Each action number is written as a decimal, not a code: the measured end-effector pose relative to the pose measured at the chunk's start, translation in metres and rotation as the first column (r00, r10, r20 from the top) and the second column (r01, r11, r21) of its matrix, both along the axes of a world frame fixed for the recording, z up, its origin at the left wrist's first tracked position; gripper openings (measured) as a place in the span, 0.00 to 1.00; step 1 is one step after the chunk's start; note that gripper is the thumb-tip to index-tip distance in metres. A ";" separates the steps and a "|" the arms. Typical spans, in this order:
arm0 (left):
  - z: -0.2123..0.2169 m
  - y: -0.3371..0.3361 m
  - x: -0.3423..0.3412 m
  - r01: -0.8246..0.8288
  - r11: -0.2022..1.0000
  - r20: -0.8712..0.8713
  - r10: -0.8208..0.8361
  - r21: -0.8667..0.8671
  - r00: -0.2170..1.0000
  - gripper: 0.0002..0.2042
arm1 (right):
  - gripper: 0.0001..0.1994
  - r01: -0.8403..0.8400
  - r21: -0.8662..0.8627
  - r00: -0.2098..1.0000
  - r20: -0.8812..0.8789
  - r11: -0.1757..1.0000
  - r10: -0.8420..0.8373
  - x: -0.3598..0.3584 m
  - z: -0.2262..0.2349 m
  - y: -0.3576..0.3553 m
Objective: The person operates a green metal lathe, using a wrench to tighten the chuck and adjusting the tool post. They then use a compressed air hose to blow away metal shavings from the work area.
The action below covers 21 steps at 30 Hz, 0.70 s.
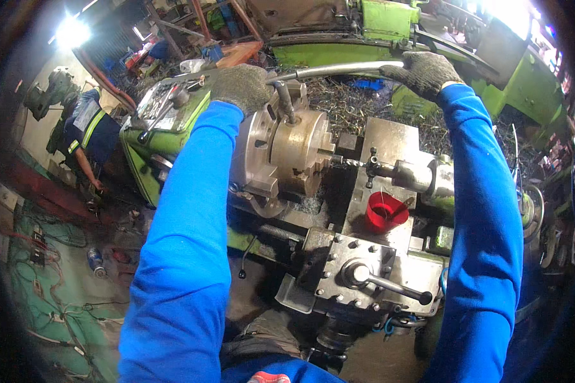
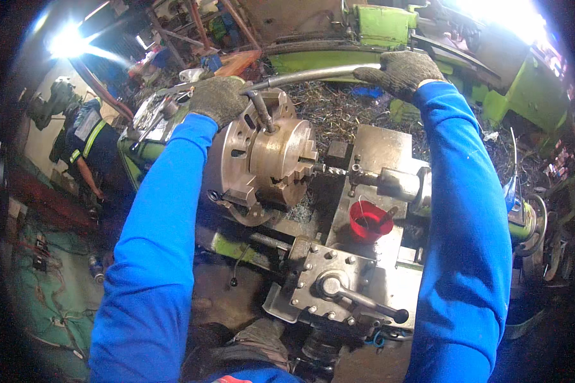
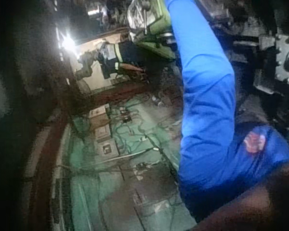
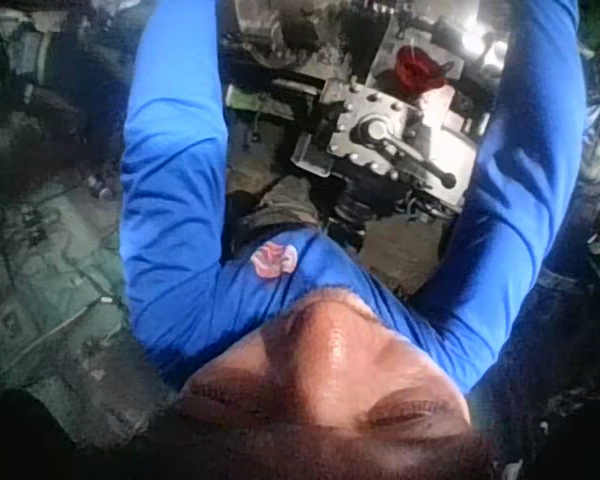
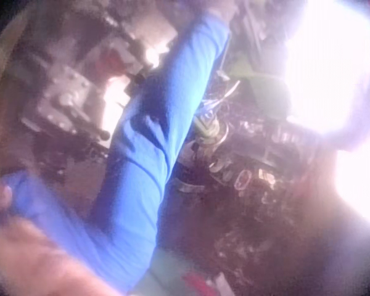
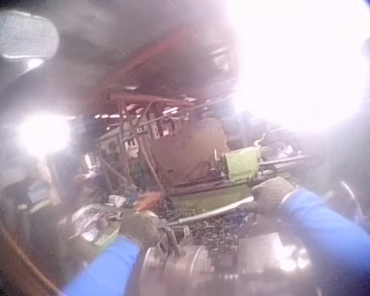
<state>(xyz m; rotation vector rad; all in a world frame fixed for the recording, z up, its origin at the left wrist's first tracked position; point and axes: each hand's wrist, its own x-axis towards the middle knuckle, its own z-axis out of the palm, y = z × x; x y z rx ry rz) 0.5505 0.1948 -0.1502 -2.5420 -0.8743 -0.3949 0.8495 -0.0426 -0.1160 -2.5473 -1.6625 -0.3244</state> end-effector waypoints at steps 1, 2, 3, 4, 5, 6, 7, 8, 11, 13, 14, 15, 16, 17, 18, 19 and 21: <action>0.002 -0.003 0.002 -0.007 1.000 -0.009 0.007 -0.015 1.000 0.18 | 0.45 -0.016 0.020 0.999 0.040 1.000 0.016 0.003 -0.003 0.000; 0.002 -0.005 0.002 -0.013 0.999 -0.018 0.013 -0.029 1.000 0.18 | 0.45 -0.012 0.043 0.999 0.036 0.999 0.011 0.007 -0.005 -0.003; 0.000 -0.001 0.004 0.021 1.000 -0.008 -0.021 -0.021 1.000 0.18 | 0.45 -0.006 0.067 0.999 0.031 0.998 0.004 0.009 -0.007 -0.006; -0.003 0.004 0.002 0.042 0.999 -0.004 -0.042 -0.014 0.999 0.18 | 0.45 -0.014 0.090 1.000 0.022 0.996 0.012 0.005 -0.009 -0.005; -0.005 0.011 0.001 0.065 0.998 0.000 -0.065 -0.006 0.998 0.18 | 0.45 -0.013 0.117 0.999 0.030 0.993 0.010 0.000 -0.010 -0.006; -0.005 0.018 -0.001 0.078 0.997 -0.009 -0.078 -0.009 0.997 0.18 | 0.44 -0.011 0.144 0.999 0.039 0.990 0.005 -0.005 -0.010 -0.010; 0.000 0.021 0.000 0.095 0.995 -0.022 -0.095 -0.010 0.995 0.18 | 0.44 -0.005 0.174 0.999 0.043 0.985 -0.003 -0.010 -0.007 -0.016; 0.003 0.024 -0.001 0.113 0.994 -0.034 -0.114 -0.011 0.993 0.18 | 0.43 0.025 0.115 0.999 0.027 0.993 -0.029 -0.017 -0.003 -0.017; 0.002 -0.003 -0.006 0.111 0.994 -0.013 -0.111 -0.023 0.994 0.18 | 0.39 0.027 0.218 0.992 0.115 0.976 -0.053 -0.036 -0.002 -0.030; 0.003 0.012 -0.005 0.076 0.995 -0.060 -0.080 -0.072 0.995 0.19 | 0.28 -0.035 0.429 0.999 0.026 0.903 0.026 -0.054 -0.008 -0.055; 0.003 0.017 -0.001 0.143 0.976 -0.035 -0.150 -0.164 0.988 0.19 | 0.25 -0.080 0.572 0.997 0.037 0.816 0.073 -0.069 -0.018 -0.072; 0.009 0.021 -0.006 0.197 0.949 -0.001 -0.203 -0.245 0.979 0.20 | 0.23 -0.072 0.641 0.996 0.008 0.764 0.088 -0.087 -0.022 -0.094; 0.011 0.024 -0.008 0.257 0.909 0.040 -0.259 -0.328 0.965 0.21 | 0.22 -0.056 0.699 0.995 -0.021 0.713 0.100 -0.106 -0.030 -0.124; 0.016 0.028 -0.007 0.349 0.851 0.097 -0.340 -0.393 0.936 0.21 | 0.22 0.006 0.727 0.965 -0.185 0.686 0.187 -0.127 -0.033 -0.158; 0.023 0.030 0.004 0.451 0.772 0.168 -0.422 -0.448 0.891 0.22 | 0.21 0.096 0.726 0.972 -0.217 0.681 0.094 -0.137 -0.049 -0.204; 0.025 0.031 0.008 0.533 0.688 0.236 -0.483 -0.493 0.843 0.23 | 0.21 0.332 0.712 0.881 -0.469 0.618 0.067 -0.149 -0.066 -0.258; 0.031 0.023 0.004 0.521 0.684 0.322 -0.410 -0.510 0.853 0.28 | 0.16 0.552 0.737 0.796 -0.605 0.390 0.016 -0.205 -0.079 -0.331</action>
